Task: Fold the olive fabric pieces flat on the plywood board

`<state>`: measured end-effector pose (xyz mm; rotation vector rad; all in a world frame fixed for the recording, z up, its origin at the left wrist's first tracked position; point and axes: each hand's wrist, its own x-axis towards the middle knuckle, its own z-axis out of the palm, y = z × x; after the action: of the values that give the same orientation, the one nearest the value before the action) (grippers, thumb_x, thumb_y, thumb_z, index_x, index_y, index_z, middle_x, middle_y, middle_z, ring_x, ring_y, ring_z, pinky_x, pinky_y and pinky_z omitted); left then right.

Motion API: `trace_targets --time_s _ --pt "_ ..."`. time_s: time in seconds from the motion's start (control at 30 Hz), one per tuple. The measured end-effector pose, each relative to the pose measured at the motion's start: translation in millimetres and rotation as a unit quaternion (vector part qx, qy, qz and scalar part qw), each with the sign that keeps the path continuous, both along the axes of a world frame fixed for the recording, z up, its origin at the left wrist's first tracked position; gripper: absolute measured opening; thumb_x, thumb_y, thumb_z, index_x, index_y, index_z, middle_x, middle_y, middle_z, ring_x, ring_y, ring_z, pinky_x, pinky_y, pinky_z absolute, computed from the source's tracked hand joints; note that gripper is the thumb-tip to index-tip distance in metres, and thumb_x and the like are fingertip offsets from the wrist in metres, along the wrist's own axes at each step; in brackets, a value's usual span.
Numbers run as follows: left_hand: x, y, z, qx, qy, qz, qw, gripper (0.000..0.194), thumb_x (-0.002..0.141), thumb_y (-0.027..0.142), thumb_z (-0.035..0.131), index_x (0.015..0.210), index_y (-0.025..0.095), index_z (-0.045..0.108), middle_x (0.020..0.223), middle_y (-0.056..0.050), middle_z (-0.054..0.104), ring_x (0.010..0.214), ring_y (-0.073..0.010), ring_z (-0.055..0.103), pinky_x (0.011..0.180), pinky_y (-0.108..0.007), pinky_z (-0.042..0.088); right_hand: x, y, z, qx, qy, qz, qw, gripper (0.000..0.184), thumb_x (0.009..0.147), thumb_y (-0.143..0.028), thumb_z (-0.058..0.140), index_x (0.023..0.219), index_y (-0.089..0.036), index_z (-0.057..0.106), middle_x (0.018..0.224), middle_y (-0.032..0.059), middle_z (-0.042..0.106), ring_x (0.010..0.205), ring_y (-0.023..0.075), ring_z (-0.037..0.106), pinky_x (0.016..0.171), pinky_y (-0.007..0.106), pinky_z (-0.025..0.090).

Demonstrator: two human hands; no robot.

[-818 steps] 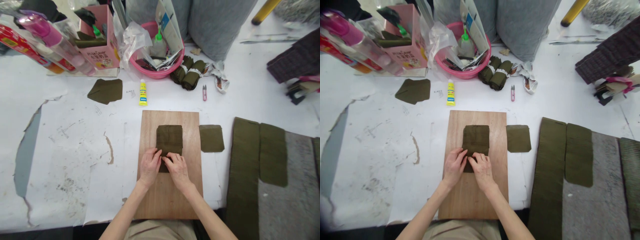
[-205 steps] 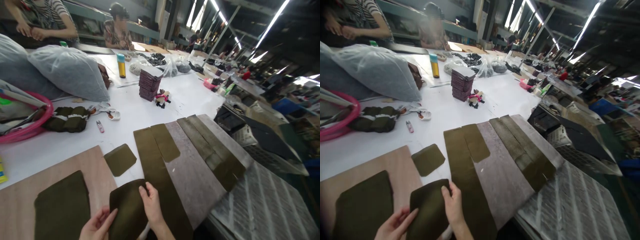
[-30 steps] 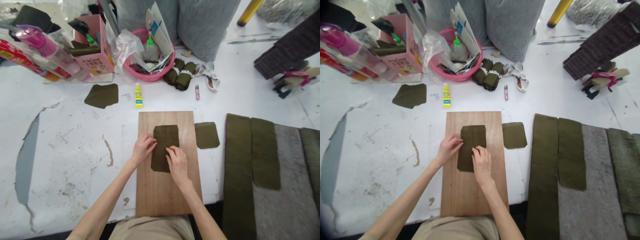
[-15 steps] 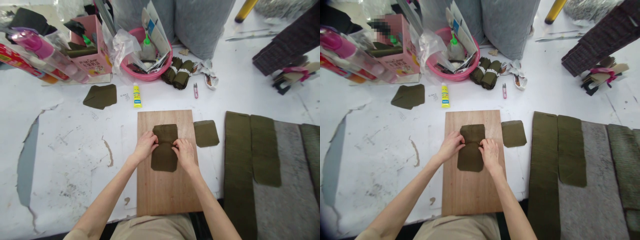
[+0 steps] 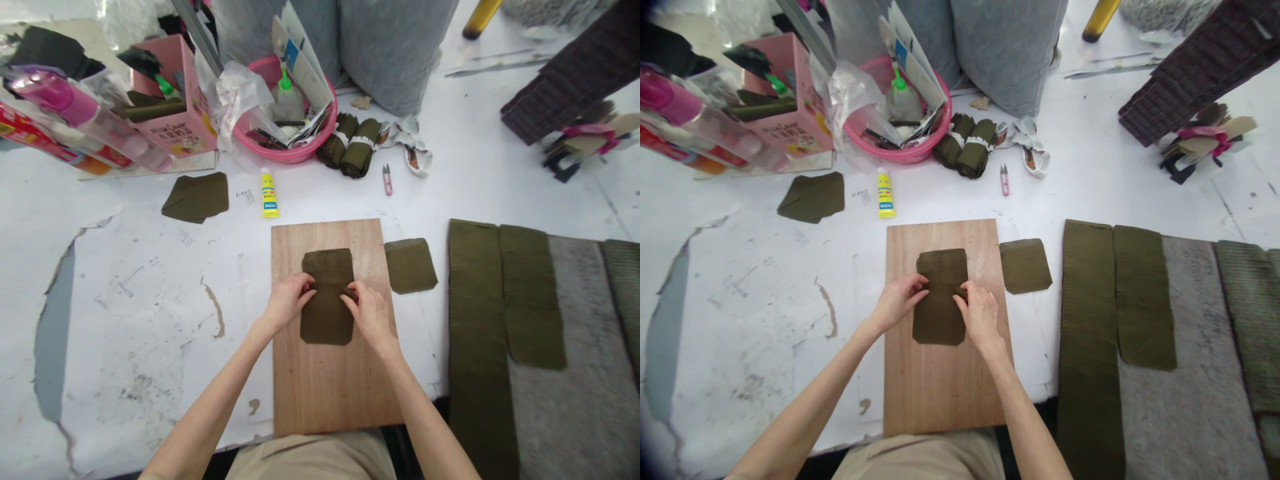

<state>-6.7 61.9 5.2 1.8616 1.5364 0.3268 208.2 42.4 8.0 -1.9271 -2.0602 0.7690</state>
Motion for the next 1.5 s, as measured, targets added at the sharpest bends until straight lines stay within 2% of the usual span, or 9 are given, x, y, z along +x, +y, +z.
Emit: trace_targets --time_s 0.23,0.6,0.93,1.13,1.23,1.37,1.5 --pt "2.3 -2.8 -2.8 -0.012 -0.024 0.06 0.998 0.012 0.081 0.027 0.059 0.093 0.022 0.057 0.07 0.003 0.058 0.063 -0.0143 0.055 0.06 -0.027 0.042 -2.8 -1.1 -1.5 -0.009 -0.03 -0.034 0.999 0.011 0.088 -0.029 0.053 0.093 -0.021 0.057 0.076 0.0025 0.067 0.066 0.0175 0.062 0.06 0.028 0.038" --pt "3.1 -0.7 -1.7 -0.042 -0.047 0.07 0.996 0.013 0.079 0.025 0.059 0.091 0.022 0.056 0.065 0.004 0.055 0.058 -0.0121 0.053 0.056 -0.025 0.04 -1.5 -1.3 -5.9 -0.025 -0.022 -0.054 0.998 0.013 0.085 -0.031 0.058 0.093 -0.022 0.056 0.076 0.0001 0.067 0.064 0.0167 0.062 0.056 0.027 0.035" --pt "2.3 -1.5 -2.8 -0.051 -0.063 0.081 0.993 0.013 0.079 0.027 0.06 0.09 0.022 0.056 0.065 0.005 0.055 0.057 -0.0119 0.052 0.057 -0.025 0.041 -2.2 0.1 -2.5 -0.032 -0.015 -0.059 0.998 0.011 0.086 -0.03 0.056 0.094 -0.022 0.056 0.072 0.0 0.066 0.063 0.0166 0.062 0.056 0.027 0.035" --pt "1.1 -3.2 -8.1 -0.047 -0.071 0.089 0.992 0.013 0.08 0.028 0.06 0.09 0.022 0.055 0.065 0.005 0.054 0.056 -0.0116 0.051 0.056 -0.025 0.04 -2.4 -0.1 -4.4 -0.041 -0.015 -0.066 0.997 0.013 0.085 -0.03 0.059 0.094 -0.022 0.055 0.069 -0.0011 0.064 0.06 0.0164 0.059 0.056 0.027 0.034" --pt "1.8 -5.0 -9.8 -0.029 -0.065 0.093 0.993 0.016 0.08 0.027 0.062 0.093 0.021 0.054 0.068 0.004 0.054 0.058 -0.0117 0.051 0.056 -0.025 0.041 -3.9 -2.2 -3.0 -0.004 -0.016 -0.068 0.998 0.014 0.086 -0.029 0.057 0.097 -0.02 0.054 0.077 0.0013 0.063 0.067 0.0171 0.059 0.059 0.028 0.036" --pt "4.5 -10.4 -9.2 0.046 -0.025 0.099 0.994 0.021 0.08 0.025 0.062 0.098 0.02 0.053 0.081 0.0 0.056 0.068 -0.0138 0.053 0.063 -0.027 0.044 -6.1 -6.2 -1.1 0.056 -0.025 -0.042 0.997 0.012 0.088 -0.025 0.055 0.099 -0.02 0.054 0.097 0.0065 0.059 0.085 0.0197 0.056 0.07 0.03 0.04" --pt "3.3 -17.3 -11.5 0.084 -0.004 0.061 0.995 0.007 0.086 0.026 0.056 0.09 0.02 0.056 0.087 -0.002 0.056 0.075 -0.0154 0.055 0.067 -0.028 0.045 -5.2 -7.9 -2.4 0.056 -0.026 -0.012 0.998 0.006 0.088 -0.024 0.055 0.092 -0.02 0.056 0.094 0.0056 0.059 0.089 0.0197 0.054 0.075 0.031 0.039"
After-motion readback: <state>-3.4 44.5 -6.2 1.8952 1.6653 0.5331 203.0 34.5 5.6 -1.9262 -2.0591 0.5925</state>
